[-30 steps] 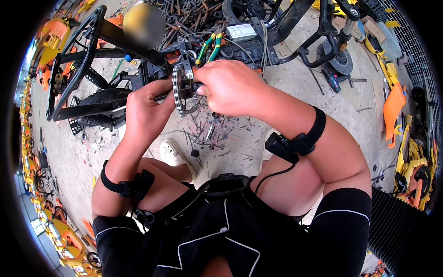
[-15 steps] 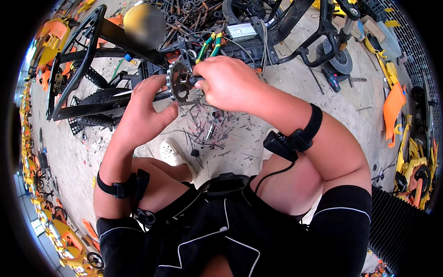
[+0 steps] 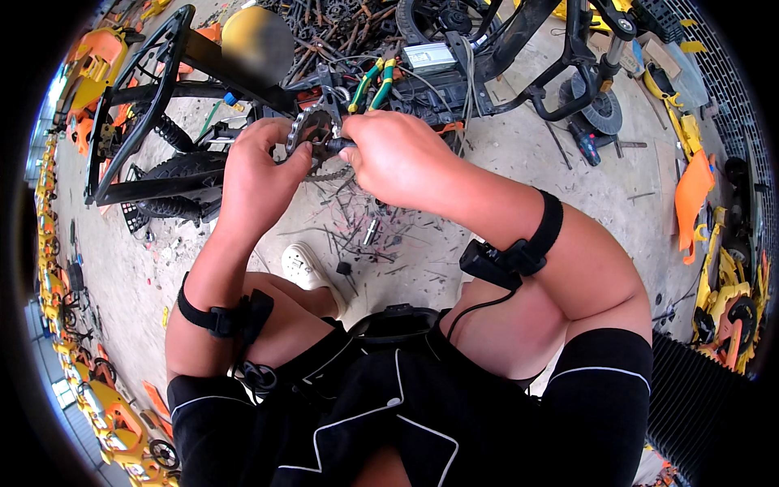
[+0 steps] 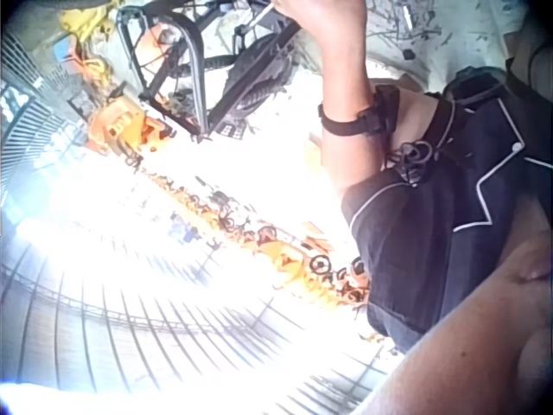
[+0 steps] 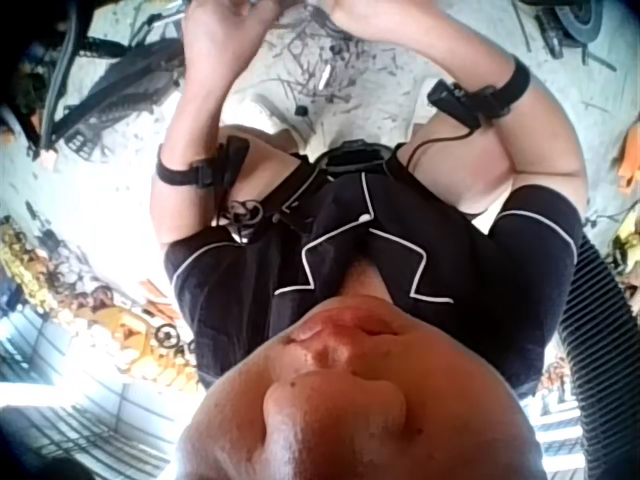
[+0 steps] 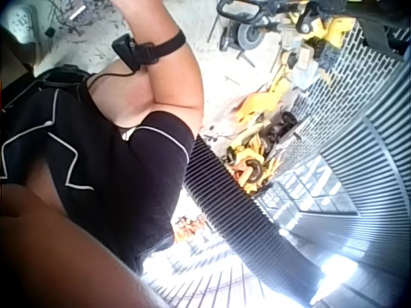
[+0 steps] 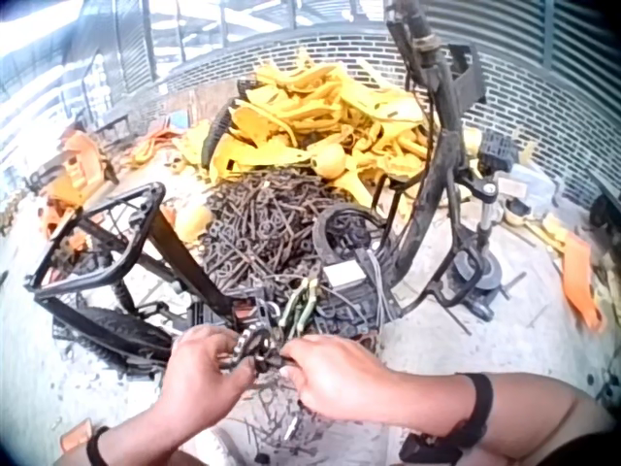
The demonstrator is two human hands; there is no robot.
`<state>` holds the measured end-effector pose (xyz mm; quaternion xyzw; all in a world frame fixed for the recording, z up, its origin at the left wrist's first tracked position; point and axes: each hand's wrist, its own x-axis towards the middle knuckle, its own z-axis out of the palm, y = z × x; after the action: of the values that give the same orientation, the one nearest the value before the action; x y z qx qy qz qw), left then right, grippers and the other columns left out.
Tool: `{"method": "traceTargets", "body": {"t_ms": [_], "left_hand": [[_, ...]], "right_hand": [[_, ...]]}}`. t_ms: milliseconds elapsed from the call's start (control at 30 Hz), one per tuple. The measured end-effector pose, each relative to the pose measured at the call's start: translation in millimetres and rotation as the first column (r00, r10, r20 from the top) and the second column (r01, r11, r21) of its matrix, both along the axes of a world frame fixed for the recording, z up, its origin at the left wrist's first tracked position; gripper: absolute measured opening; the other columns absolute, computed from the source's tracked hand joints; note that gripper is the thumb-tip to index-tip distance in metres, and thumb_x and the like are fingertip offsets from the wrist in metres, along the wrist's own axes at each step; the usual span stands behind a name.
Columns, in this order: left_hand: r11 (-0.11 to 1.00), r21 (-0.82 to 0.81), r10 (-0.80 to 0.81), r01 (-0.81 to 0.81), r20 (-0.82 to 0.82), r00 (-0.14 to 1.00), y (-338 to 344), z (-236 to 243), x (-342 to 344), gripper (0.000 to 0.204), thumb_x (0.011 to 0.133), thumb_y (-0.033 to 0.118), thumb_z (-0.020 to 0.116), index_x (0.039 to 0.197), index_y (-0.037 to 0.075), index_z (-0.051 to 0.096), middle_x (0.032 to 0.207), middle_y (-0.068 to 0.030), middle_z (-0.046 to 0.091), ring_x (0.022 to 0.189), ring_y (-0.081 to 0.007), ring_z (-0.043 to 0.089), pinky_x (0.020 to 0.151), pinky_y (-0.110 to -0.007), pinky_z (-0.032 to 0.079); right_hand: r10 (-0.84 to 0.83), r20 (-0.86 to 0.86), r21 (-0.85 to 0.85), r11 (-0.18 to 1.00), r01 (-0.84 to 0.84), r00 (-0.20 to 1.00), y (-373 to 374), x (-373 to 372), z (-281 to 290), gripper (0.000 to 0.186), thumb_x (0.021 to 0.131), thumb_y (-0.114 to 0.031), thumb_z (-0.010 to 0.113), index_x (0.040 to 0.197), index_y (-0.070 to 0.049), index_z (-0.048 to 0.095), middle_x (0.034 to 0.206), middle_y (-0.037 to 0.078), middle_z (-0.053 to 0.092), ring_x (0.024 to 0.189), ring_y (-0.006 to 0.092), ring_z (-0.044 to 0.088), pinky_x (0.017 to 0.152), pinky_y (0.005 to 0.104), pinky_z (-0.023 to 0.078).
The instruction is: The person manipulates a motorcycle chain with their hands and uses a hand tool to adjust a sprocket assembly while sitting on the floor.
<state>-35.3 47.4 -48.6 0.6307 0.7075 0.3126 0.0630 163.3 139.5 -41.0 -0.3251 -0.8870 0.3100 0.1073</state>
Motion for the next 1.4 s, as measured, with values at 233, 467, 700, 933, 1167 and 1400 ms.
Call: {"method": "traceTargets", "body": {"t_ms": [233, 467, 700, 933, 1167, 1400], "left_hand": [[0.998, -0.057, 0.015, -0.018, -0.046, 0.999, -0.9, 9.1, -11.4, 0.020, 0.087, 0.012, 0.074, 0.099, -0.004, 0.074, 0.105, -0.0160, 0.074, 0.101, -0.0339, 0.067, 0.094, -0.041, 0.051], [0.988, -0.110, 0.111, -0.109, 0.006, 0.994, -19.2, 22.3, -34.1, 0.021, 0.092, 0.014, 0.075, 0.103, -0.004, 0.072, 0.095, -0.0148, 0.070, 0.087, -0.0290, 0.066, 0.082, -0.036, 0.051], [0.996, -0.075, 0.043, -0.045, -0.026, 0.999, -37.0, 32.4, -51.4, 0.014, 0.093, 0.006, 0.072, 0.104, -0.004, 0.071, 0.096, -0.0151, 0.069, 0.089, -0.0302, 0.065, 0.082, -0.037, 0.051], [0.951, -0.055, -0.310, 0.305, -0.105, 0.945, -46.9, 53.3, -48.1, 0.018, 0.080, -0.004, 0.075, 0.096, 0.000, 0.068, 0.098, -0.0126, 0.069, 0.099, -0.0347, 0.064, 0.091, -0.043, 0.049], [0.893, -0.028, -0.450, 0.449, -0.042, 0.892, -52.3, 53.6, -43.2, 0.022, 0.076, -0.004, 0.077, 0.096, 0.002, 0.068, 0.098, -0.0100, 0.069, 0.102, -0.0334, 0.064, 0.094, -0.044, 0.048], [0.865, -0.055, -0.502, 0.499, -0.058, 0.863, -54.9, 55.2, -48.8, 0.021, 0.075, -0.003, 0.078, 0.093, 0.003, 0.068, 0.097, -0.0077, 0.068, 0.104, -0.0319, 0.064, 0.095, -0.044, 0.047]], "right_hand": [[0.043, 0.115, 0.033, 0.998, -0.047, 0.992, 1.9, 16.9, 4.7, 0.026, 0.098, -0.018, 0.067, 0.118, -0.002, 0.068, 0.107, 0.021, 0.070, 0.106, 0.0426, 0.066, 0.092, 0.0508, 0.052], [0.119, 0.200, 0.064, 0.989, -0.134, 0.973, 4.2, 73.4, 39.3, 0.027, 0.093, -0.011, 0.070, 0.117, -0.003, 0.062, 0.104, 0.017, 0.068, 0.103, 0.0407, 0.065, 0.088, 0.0497, 0.051], [0.108, 0.256, 0.112, 0.984, -0.140, 0.961, 23.5, 118.7, 58.1, 0.026, 0.088, 0.002, 0.070, 0.111, -0.003, 0.061, 0.098, 0.018, 0.065, 0.096, 0.0412, 0.062, 0.084, 0.0463, 0.050], [-0.095, 0.115, 0.331, 0.942, 0.052, 0.989, 48.4, 118.5, 40.4, 0.026, 0.087, 0.001, 0.070, 0.112, -0.004, 0.065, 0.095, 0.018, 0.066, 0.096, 0.0423, 0.062, 0.085, 0.0481, 0.049], [0.124, 0.074, 0.392, 0.909, -0.144, 0.989, 50.4, 103.8, 39.8, 0.027, 0.087, 0.004, 0.068, 0.112, -0.005, 0.065, 0.100, 0.011, 0.065, 0.103, 0.0351, 0.060, 0.099, 0.0429, 0.044], [0.190, 0.030, 0.394, 0.900, -0.186, 0.981, 59.5, 100.7, 35.8, 0.029, 0.086, 0.006, 0.069, 0.113, -0.005, 0.066, 0.100, 0.011, 0.065, 0.103, 0.0356, 0.060, 0.099, 0.0431, 0.045]]}}
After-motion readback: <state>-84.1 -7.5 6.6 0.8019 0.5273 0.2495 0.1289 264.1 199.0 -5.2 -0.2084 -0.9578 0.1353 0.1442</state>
